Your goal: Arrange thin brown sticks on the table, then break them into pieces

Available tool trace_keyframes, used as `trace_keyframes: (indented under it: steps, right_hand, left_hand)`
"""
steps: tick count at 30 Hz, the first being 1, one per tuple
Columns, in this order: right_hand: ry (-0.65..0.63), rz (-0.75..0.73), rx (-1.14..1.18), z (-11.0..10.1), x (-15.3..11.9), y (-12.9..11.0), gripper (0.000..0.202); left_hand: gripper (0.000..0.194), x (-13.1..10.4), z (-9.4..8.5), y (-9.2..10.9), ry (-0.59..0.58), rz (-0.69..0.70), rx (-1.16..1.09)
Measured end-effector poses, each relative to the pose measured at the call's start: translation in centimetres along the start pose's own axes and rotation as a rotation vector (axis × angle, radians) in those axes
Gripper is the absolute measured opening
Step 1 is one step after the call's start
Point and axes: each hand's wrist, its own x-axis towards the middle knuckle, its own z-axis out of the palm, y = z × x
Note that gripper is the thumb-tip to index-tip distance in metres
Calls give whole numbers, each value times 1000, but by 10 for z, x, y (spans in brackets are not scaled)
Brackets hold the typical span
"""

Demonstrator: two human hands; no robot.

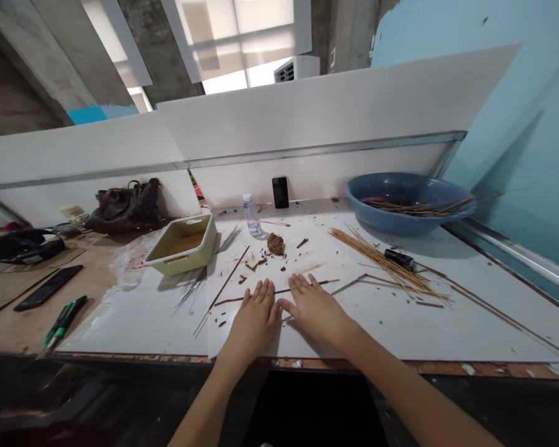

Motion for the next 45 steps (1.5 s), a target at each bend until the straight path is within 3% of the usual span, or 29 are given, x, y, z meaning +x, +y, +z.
trace_keyframes:
  steps: [3,9,17,24,32,39,42,45]
  right_hand:
    - [32,41,-19,5,4,0,74]
    - [48,62,-13,29,-37,-13,86]
    - [-56,42,-5,-4,3,2,72]
    - [37,46,37,22,-42,-7,78]
    - [-3,52,27,6,-4,6,70]
    - [55,28,-1,27,-47,4,76]
    - [36,-56,-11,19,-34,12,63]
    - [-5,-23,-29,9,-10,19,64]
  left_hand:
    - [60,1,0,0,1,-25,-5]
    - [59,-35,22,-3,60,40,26]
    - [58,2,3,-3,48,-21,29]
    - [58,-40,17,-7,65,41,37]
    - [58,-5,-2,-3,37,-55,55]
    - [58,-41,13,-12,57,35,99]
    - [57,-28,9,-12,44,5,88]
    - [59,-6,2,-7,43,-79,79]
